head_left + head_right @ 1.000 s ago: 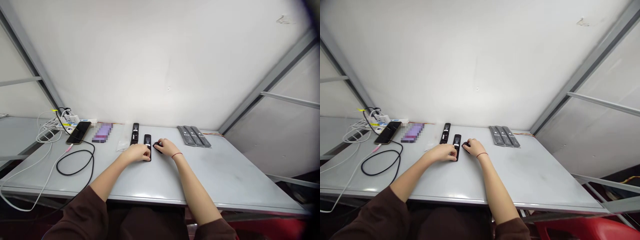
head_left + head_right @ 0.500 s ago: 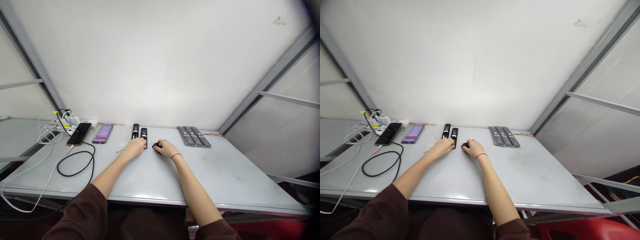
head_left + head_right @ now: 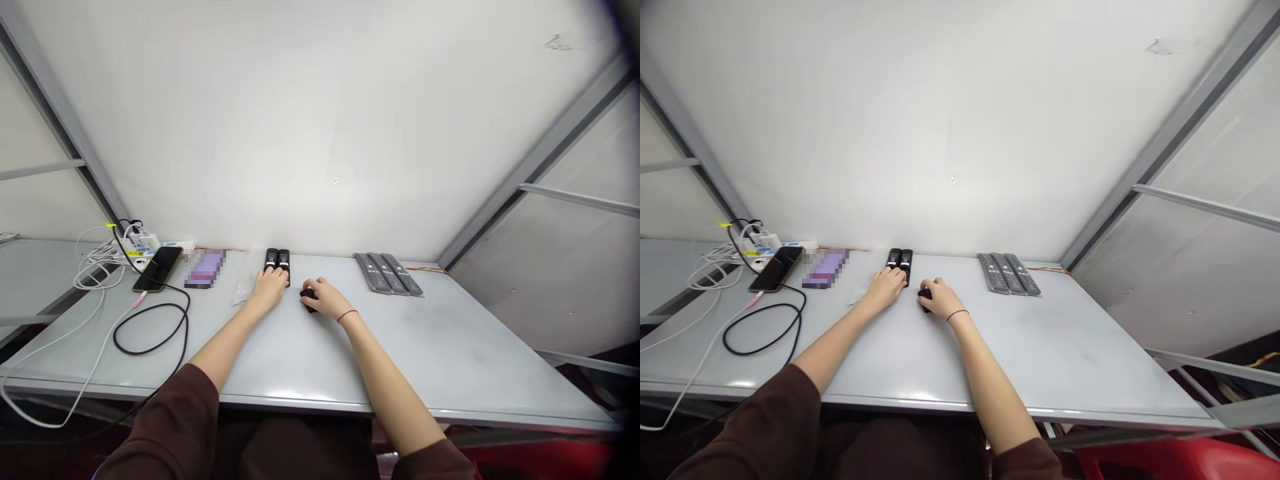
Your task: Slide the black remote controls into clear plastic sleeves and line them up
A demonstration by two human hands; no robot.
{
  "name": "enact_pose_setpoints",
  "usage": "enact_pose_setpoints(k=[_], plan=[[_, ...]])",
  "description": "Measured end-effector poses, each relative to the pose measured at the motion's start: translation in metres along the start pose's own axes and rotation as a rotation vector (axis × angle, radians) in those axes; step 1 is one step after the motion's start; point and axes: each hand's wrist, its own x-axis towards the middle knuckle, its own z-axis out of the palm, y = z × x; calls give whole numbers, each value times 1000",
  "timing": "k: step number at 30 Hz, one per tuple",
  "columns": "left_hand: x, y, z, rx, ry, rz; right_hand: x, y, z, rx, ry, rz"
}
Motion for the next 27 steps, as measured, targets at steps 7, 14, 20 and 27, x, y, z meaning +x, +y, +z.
enact_pose_setpoints(k=[7, 14, 20, 27], plan=[[-1, -4, -6, -62, -7, -10, -2, -1, 2, 97, -97, -138], [-18, -30, -34, -213, -144, -81, -8, -12, 5, 97, -117, -162], [-28, -30, -48, -185, -375, -72, -4, -23, 16, 123, 51, -300], [-26, -32, -42, -166, -364, -76, -1, -25, 26, 90, 102, -379]])
